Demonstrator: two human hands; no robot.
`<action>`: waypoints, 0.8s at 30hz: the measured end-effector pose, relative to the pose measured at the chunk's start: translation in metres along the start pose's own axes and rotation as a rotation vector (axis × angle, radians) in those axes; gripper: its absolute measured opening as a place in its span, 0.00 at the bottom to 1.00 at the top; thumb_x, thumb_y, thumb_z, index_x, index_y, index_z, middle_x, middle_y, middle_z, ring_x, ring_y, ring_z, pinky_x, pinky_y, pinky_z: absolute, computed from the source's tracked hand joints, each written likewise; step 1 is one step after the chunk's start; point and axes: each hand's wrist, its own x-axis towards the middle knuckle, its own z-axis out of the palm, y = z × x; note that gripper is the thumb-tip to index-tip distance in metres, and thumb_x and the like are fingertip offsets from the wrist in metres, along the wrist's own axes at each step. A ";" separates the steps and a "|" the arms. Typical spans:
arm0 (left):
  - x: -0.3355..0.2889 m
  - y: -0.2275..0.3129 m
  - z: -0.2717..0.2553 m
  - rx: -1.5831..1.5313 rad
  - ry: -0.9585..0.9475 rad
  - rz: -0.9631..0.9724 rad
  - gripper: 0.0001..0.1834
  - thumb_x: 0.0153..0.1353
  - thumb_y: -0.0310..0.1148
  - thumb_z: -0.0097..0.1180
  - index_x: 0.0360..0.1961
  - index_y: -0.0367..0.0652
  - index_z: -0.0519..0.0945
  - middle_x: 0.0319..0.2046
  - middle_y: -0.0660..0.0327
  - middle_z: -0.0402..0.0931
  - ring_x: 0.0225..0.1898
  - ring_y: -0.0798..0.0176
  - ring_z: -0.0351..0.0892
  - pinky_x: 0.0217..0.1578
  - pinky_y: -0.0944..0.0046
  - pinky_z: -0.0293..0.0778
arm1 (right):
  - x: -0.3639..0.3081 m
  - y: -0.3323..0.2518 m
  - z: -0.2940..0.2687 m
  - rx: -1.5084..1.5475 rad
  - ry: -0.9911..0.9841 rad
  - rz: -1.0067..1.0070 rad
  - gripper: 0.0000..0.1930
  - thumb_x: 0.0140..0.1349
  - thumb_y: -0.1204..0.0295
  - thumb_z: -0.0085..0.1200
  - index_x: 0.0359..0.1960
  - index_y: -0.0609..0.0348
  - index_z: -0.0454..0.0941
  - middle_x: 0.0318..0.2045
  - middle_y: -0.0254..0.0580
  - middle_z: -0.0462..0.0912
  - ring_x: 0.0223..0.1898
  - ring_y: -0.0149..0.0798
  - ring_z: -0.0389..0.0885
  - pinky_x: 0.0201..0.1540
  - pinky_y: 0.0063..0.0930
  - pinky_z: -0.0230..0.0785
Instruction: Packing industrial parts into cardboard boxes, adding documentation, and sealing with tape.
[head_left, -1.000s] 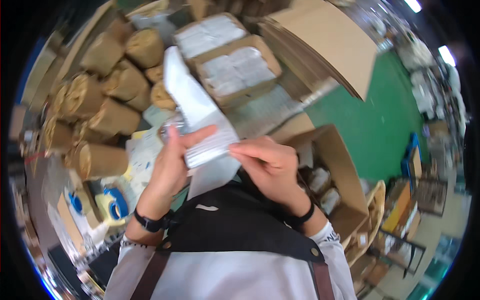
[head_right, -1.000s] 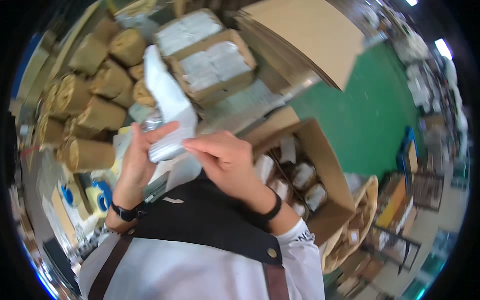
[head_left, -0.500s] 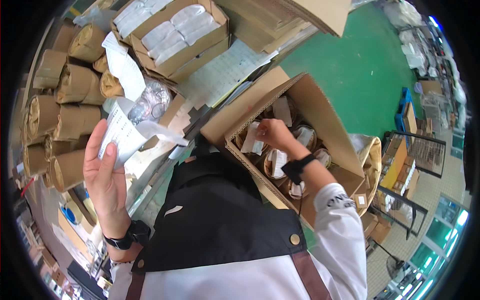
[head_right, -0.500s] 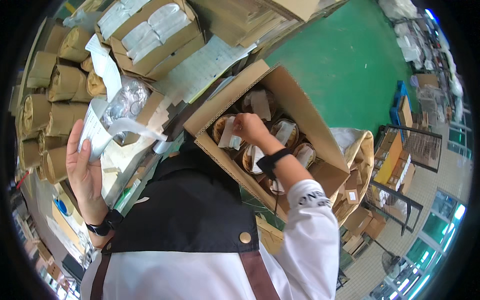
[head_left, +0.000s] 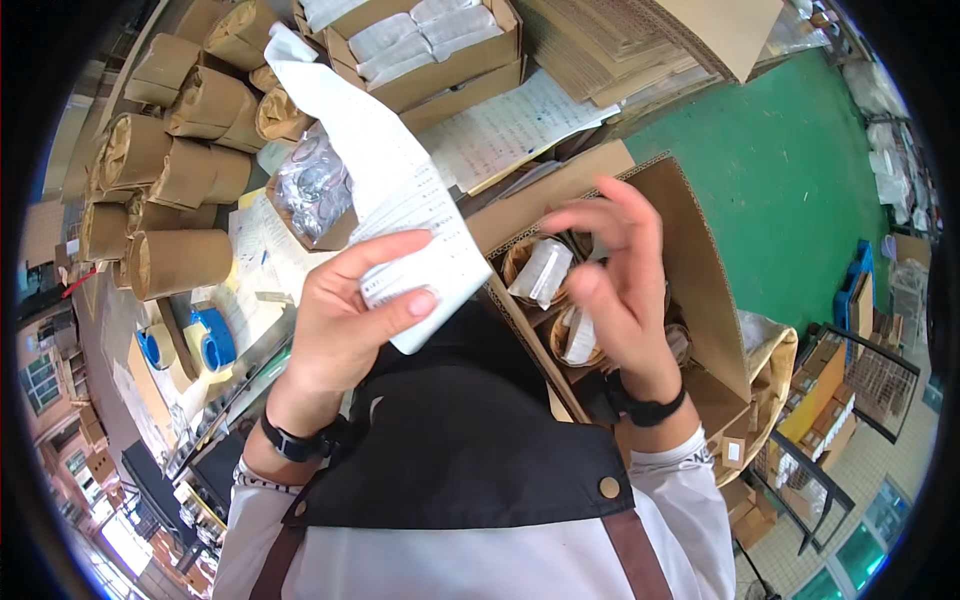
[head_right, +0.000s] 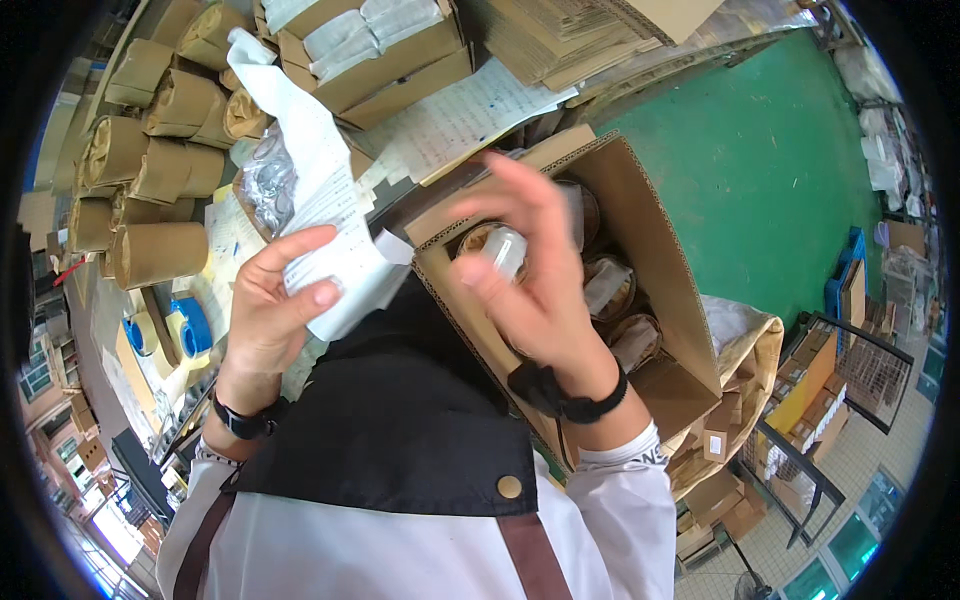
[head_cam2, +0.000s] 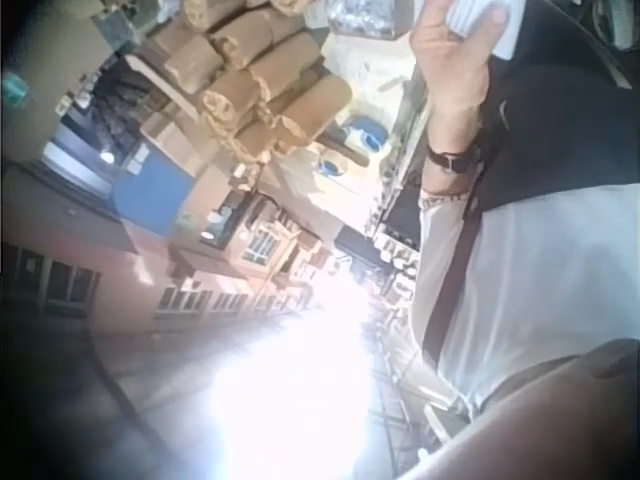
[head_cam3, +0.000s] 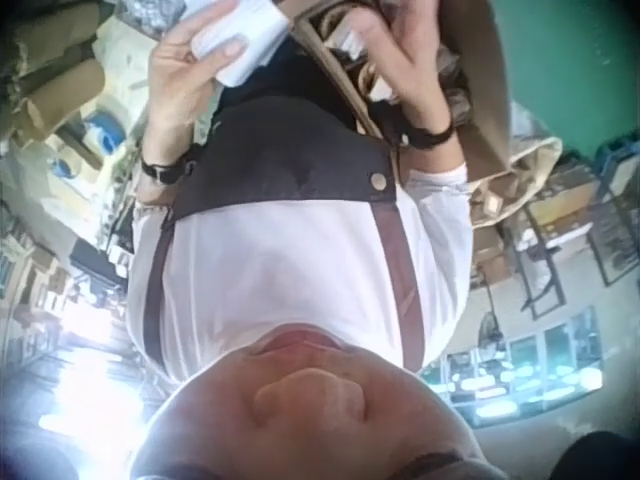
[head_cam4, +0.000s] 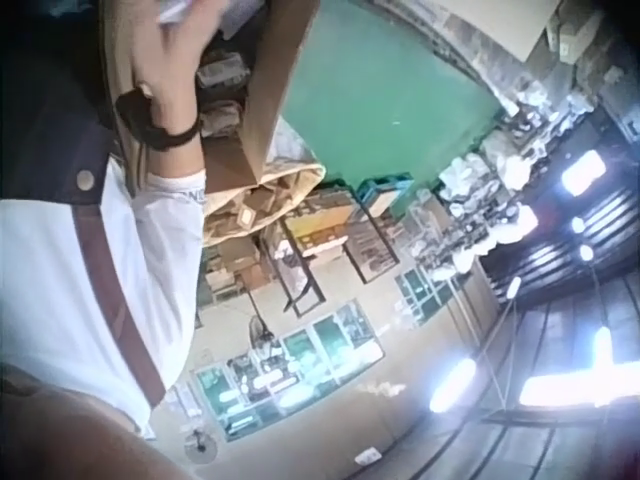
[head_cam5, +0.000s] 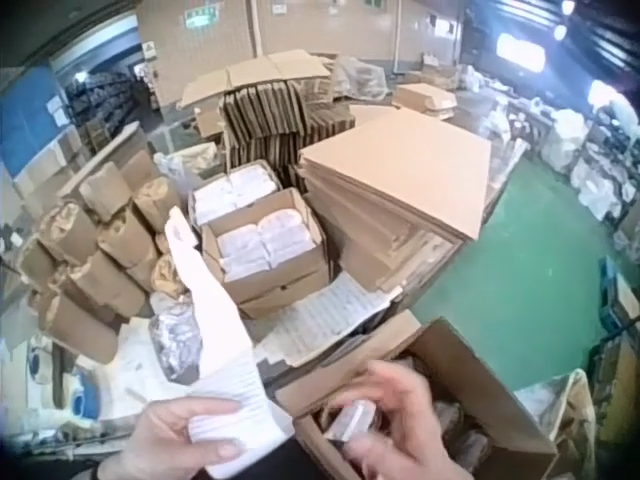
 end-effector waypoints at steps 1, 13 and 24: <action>0.000 0.003 0.005 0.010 -0.002 0.010 0.24 0.53 0.18 0.64 0.53 0.34 0.76 0.46 0.58 0.79 0.48 0.69 0.77 0.51 0.68 0.72 | 0.007 -0.015 0.009 0.264 -0.142 0.039 0.42 0.53 0.71 0.67 0.67 0.60 0.54 0.46 0.42 0.78 0.52 0.37 0.73 0.59 0.32 0.59; -0.006 0.008 0.005 0.251 -0.177 -0.083 0.31 0.74 0.48 0.31 0.51 0.29 0.77 0.47 0.54 0.79 0.50 0.64 0.76 0.54 0.65 0.68 | -0.006 -0.005 0.037 -0.082 -0.127 -0.286 0.09 0.53 0.78 0.62 0.37 0.54 0.84 0.31 0.38 0.84 0.34 0.37 0.82 0.37 0.30 0.68; -0.011 -0.017 -0.018 0.296 0.032 -0.077 0.20 0.71 0.36 0.47 0.54 0.30 0.75 0.52 0.51 0.76 0.51 0.64 0.75 0.55 0.66 0.67 | -0.003 0.172 -0.125 -1.029 -0.247 0.380 0.11 0.48 0.78 0.63 0.34 0.63 0.79 0.28 0.49 0.81 0.31 0.51 0.81 0.37 0.36 0.73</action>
